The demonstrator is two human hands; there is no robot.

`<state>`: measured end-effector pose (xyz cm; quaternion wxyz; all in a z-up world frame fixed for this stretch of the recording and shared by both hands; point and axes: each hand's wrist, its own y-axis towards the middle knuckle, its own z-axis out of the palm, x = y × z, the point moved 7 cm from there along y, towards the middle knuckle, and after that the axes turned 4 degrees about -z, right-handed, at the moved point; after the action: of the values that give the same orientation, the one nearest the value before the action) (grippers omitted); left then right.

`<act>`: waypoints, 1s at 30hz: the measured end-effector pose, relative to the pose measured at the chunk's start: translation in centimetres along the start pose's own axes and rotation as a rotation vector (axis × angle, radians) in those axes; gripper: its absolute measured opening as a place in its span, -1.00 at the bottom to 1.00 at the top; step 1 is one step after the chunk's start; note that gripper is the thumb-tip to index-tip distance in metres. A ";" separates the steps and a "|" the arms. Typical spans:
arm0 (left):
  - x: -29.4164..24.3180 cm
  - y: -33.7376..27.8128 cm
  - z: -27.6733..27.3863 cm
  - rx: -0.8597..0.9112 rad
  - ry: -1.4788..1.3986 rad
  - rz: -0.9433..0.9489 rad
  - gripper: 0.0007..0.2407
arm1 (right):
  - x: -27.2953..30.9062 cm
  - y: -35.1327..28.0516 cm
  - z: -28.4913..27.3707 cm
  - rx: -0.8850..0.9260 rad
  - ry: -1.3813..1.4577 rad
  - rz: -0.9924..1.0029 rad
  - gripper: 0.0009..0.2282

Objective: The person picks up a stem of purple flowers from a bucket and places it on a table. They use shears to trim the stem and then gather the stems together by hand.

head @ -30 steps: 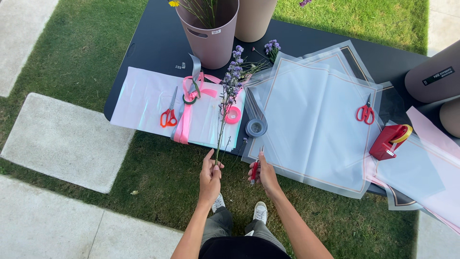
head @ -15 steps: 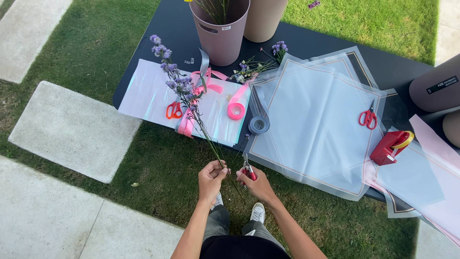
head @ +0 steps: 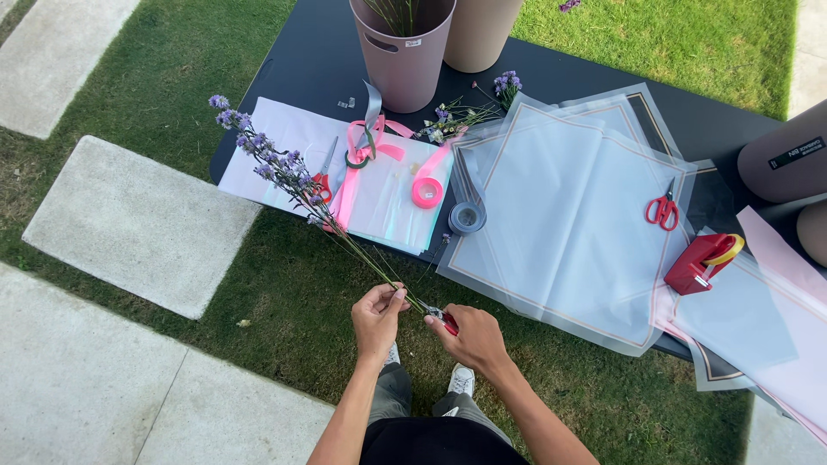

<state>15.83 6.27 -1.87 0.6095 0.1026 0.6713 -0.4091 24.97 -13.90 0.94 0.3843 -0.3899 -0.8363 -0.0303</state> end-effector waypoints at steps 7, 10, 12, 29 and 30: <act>-1.1 -1.0 0.6 -0.008 0.008 0.017 -0.84 | 0.9 -0.7 -1.6 -0.044 -0.172 -0.002 -0.47; -1.5 -1.3 0.9 -0.011 0.023 0.030 -0.85 | -0.2 -0.7 -0.9 -0.045 -0.232 0.013 -0.45; -1.4 -1.3 1.0 -0.013 0.022 0.043 -0.85 | 0.2 -0.7 -1.1 -0.045 -0.234 0.015 -0.46; -0.6 -1.4 0.8 -0.059 0.033 0.115 -0.84 | 1.8 -0.6 -1.4 -0.056 -0.342 0.056 -0.47; -0.7 -1.5 0.9 -0.056 0.034 0.113 -0.84 | 1.8 -0.5 -1.4 -0.061 -0.356 0.053 -0.47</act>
<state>15.68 4.99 -0.55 0.6228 0.1299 0.6859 -0.3532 24.74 -13.57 3.26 0.2187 -0.4225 -0.8792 0.0240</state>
